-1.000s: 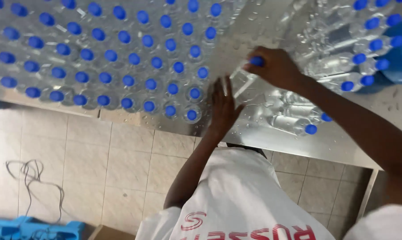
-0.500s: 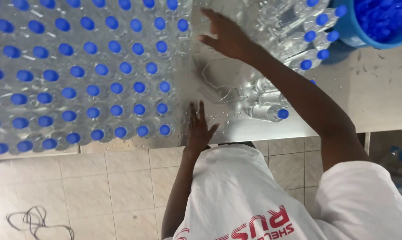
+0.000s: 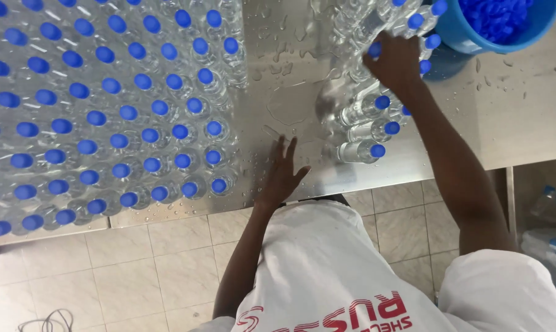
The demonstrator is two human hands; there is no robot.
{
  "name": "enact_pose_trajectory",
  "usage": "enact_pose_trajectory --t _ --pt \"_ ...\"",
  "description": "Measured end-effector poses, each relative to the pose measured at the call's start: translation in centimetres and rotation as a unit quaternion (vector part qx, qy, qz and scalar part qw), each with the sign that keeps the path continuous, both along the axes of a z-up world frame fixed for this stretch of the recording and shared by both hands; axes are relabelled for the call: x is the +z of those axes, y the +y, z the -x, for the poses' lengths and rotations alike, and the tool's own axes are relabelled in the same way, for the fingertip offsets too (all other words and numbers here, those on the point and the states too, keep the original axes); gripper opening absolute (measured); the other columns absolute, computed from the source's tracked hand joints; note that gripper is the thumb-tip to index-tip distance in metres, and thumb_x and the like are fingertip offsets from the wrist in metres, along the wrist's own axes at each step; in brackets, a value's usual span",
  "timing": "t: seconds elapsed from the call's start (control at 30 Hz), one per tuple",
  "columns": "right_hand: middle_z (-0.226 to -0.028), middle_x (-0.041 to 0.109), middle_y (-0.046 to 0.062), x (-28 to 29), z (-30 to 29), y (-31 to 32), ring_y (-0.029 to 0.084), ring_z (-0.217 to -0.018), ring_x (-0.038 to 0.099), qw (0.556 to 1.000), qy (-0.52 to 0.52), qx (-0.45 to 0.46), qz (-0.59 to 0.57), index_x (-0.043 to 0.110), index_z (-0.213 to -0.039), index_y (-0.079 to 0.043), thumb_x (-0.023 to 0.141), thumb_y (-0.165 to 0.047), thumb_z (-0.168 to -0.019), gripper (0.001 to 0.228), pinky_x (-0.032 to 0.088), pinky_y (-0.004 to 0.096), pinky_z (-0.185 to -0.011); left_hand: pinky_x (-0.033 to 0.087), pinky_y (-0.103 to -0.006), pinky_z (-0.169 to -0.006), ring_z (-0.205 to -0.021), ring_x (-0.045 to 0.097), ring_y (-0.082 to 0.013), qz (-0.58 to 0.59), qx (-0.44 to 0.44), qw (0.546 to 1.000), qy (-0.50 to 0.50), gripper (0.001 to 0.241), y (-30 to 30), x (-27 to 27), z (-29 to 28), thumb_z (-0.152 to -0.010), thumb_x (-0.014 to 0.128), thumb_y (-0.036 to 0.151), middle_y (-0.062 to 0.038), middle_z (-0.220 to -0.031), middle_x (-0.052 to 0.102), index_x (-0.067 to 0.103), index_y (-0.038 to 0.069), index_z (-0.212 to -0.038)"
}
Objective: Manually placing caps on water bottles and organizing them into rows on a production table.
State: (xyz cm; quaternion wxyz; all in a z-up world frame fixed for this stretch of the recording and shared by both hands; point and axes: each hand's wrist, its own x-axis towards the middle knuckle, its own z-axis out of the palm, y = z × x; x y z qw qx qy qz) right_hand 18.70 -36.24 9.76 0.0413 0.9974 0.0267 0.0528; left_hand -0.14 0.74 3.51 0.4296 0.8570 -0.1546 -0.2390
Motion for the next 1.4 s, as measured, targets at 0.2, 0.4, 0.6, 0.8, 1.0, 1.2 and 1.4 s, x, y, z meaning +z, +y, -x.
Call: enact_pose_trajectory --t 0.2,0.4,0.6,0.8,1.0,1.2,1.4 --pt "-0.086 0.078 0.016 7.8 5.3 10.0 0.036 -0.088 0.081 0.994 0.060 0.085 -0.043 0.077 -0.117 -0.020 0.082 -0.056 -0.090 0.045 0.049 0.047 -0.093 0.023 -0.0540 -0.136 -0.168 0.019 -0.0387 0.031 0.061 0.997 -0.045 0.096 -0.2 6.9 -1.3 -0.099 0.070 0.063 -0.017 -0.180 0.027 0.032 0.014 -0.172" --pt "-0.083 0.080 0.015 14.3 6.6 15.0 0.027 -0.082 0.078 0.836 0.316 0.107 -0.436 0.078 -0.123 -0.013 0.085 -0.034 -0.094 0.036 0.059 0.045 -0.085 0.035 -0.0554 -0.134 -0.158 0.042 -0.0386 0.073 0.129 0.982 0.120 0.117 2.1 13.5 -2.6 -0.085 0.088 0.053 -0.007 -0.178 0.039 0.015 0.038 -0.175" --pt "-0.106 0.073 0.015 9.4 6.1 14.0 0.026 -0.092 0.074 0.832 0.271 0.071 -0.479 0.043 -0.165 -0.013 0.072 -0.035 -0.112 0.064 0.054 0.042 -0.078 0.066 -0.0510 -0.095 -0.109 0.080 -0.0366 0.176 0.223 0.938 0.199 0.090 2.7 4.3 -1.0 -0.081 0.095 0.041 -0.019 -0.122 0.077 0.052 0.023 -0.158" --pt "-0.104 0.076 0.016 8.2 7.0 12.8 0.033 -0.098 0.075 0.856 0.313 0.080 -0.403 0.066 -0.149 -0.010 0.070 -0.028 -0.111 0.042 0.055 0.048 -0.088 0.062 -0.0562 -0.100 -0.117 0.077 -0.0406 0.143 0.247 0.925 0.251 0.083 2.5 2.3 0.0 -0.085 0.091 0.040 -0.023 -0.129 0.075 0.055 0.018 -0.157" --pt "-0.126 0.072 0.027 7.2 6.4 14.1 0.045 -0.125 0.070 0.885 0.313 0.165 -0.303 0.067 -0.142 0.000 0.066 -0.025 -0.112 0.040 0.053 0.059 -0.105 0.066 -0.0525 -0.093 -0.108 0.081 -0.0368 0.173 0.237 0.923 0.249 0.083 1.6 2.4 -0.3 -0.088 0.091 0.041 -0.023 -0.126 0.075 0.052 0.015 -0.157" --pt "-0.139 0.066 0.026 7.2 5.2 15.3 0.047 -0.134 0.063 0.882 0.324 0.187 -0.286 0.062 -0.149 -0.003 0.057 -0.019 -0.115 0.038 0.051 0.062 -0.109 0.064 -0.0542 -0.100 -0.119 0.075 -0.0433 0.233 0.229 0.902 0.283 0.087 1.4 3.0 -0.7 -0.094 0.089 0.040 -0.034 -0.136 0.066 0.045 0.013 -0.163" --pt "-0.148 0.063 0.022 8.3 4.9 15.7 0.043 -0.143 0.059 0.875 0.346 0.181 -0.287 0.059 -0.154 -0.008 0.048 -0.012 -0.117 0.038 0.049 0.061 -0.113 0.066 -0.0510 -0.096 -0.117 0.075 -0.0423 0.267 0.219 0.897 0.277 0.083 1.9 3.8 -1.0 -0.094 0.088 0.033 -0.033 -0.132 0.067 0.045 0.012 -0.163"
